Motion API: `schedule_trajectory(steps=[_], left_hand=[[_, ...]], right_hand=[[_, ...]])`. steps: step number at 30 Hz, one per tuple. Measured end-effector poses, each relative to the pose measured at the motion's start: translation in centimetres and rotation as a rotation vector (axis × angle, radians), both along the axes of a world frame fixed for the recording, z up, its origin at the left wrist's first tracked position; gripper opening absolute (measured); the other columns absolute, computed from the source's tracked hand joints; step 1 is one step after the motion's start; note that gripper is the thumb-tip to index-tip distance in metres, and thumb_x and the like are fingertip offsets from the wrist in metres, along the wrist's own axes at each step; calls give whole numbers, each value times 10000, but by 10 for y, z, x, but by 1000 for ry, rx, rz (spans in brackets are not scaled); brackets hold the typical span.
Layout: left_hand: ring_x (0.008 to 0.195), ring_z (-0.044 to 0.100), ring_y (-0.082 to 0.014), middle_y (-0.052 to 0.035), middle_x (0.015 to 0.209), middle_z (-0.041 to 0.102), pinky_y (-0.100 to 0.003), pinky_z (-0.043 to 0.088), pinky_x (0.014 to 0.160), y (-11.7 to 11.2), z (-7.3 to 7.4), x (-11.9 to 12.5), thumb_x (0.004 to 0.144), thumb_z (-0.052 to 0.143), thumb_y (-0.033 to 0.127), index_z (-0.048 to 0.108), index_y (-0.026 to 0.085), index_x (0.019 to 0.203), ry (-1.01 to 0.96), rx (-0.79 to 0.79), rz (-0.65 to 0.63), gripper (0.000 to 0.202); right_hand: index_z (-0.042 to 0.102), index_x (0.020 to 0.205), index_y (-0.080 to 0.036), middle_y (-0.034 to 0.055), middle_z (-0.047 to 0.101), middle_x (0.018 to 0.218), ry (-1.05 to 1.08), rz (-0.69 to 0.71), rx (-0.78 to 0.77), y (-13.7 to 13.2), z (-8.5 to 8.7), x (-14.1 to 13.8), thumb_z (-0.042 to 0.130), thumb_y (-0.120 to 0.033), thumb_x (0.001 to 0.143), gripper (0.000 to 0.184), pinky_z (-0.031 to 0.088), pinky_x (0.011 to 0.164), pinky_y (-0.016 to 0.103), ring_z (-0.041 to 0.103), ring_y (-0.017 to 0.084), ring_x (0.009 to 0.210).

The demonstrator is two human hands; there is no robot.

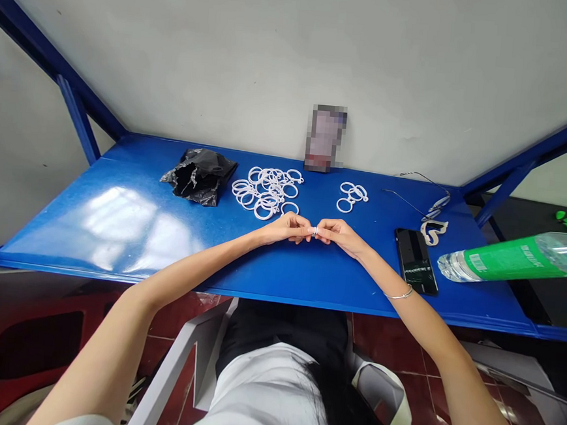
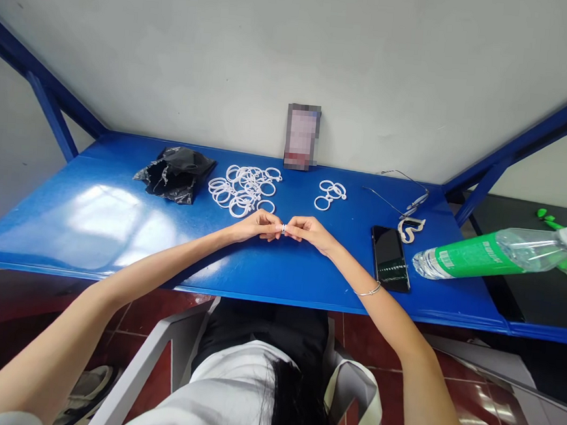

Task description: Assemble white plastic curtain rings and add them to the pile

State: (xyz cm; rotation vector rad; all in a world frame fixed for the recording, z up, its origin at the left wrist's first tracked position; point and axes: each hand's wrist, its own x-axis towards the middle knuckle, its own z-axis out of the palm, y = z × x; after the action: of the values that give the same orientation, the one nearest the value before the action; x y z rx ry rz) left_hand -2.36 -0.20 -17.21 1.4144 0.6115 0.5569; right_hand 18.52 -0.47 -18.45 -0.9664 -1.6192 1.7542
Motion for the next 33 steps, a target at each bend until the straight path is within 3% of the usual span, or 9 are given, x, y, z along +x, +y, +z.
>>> schedule_trajectory(steps=[33], left_hand=[[478, 432, -52, -8, 551, 552, -185, 289, 455, 2, -7, -2, 777, 670, 529, 675, 81, 701, 2, 33, -25, 454]], right_hand=[[683, 730, -153, 0, 620, 666, 7, 6, 19, -2, 3, -1, 745, -485, 735, 338, 306, 503, 222, 434, 66, 539]])
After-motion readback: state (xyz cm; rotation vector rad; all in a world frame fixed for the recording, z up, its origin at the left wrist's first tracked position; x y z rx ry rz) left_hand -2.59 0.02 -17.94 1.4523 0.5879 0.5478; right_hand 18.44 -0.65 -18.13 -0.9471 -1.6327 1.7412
